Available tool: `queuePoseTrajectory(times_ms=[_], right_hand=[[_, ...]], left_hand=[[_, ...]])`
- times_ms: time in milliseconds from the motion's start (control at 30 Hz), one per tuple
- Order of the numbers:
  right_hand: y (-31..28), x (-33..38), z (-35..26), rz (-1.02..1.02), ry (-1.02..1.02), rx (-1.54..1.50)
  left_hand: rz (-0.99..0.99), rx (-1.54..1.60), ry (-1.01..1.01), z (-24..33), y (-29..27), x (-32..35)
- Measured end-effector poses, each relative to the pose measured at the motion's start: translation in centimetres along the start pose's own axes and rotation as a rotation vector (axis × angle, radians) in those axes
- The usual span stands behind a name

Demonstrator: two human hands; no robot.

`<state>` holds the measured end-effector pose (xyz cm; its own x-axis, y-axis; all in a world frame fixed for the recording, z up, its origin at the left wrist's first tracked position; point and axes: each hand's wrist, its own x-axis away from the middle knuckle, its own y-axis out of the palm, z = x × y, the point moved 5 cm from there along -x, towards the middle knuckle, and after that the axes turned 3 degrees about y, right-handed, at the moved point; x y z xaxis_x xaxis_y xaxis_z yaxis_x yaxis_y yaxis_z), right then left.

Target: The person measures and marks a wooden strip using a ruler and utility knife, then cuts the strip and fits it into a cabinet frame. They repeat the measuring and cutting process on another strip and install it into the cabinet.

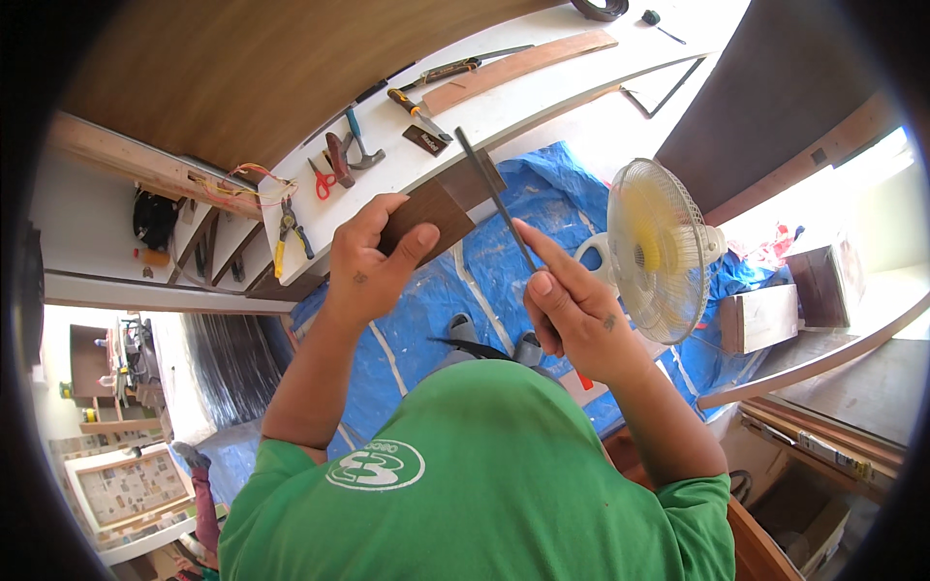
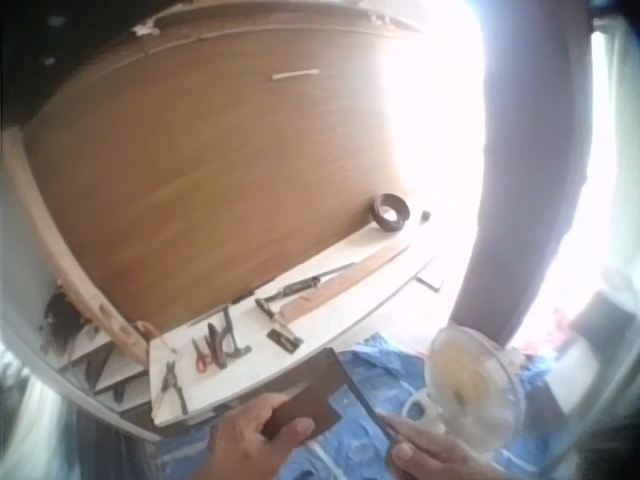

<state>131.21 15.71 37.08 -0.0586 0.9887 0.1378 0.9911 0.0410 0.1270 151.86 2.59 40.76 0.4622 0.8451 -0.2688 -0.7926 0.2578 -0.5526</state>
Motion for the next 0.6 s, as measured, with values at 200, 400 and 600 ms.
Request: queuePoseTrajectory(times_ms=[200, 400, 600], right_hand=[[0.5, 0.8, 0.4, -0.076, -0.017, -0.070], [1.0, 1.4, 0.8, -0.103, 0.051, -0.084], [1.7, 1.4, 0.5, -0.123, 0.070, -0.059]], left_hand=[[0.008, 0.308, -0.021, -0.7, 0.0, -0.5], [-0.049, 0.399, 0.009, -0.4, 0.0, -0.5], [-0.083, 0.443, -0.015, -0.4, 0.0, -0.3]])
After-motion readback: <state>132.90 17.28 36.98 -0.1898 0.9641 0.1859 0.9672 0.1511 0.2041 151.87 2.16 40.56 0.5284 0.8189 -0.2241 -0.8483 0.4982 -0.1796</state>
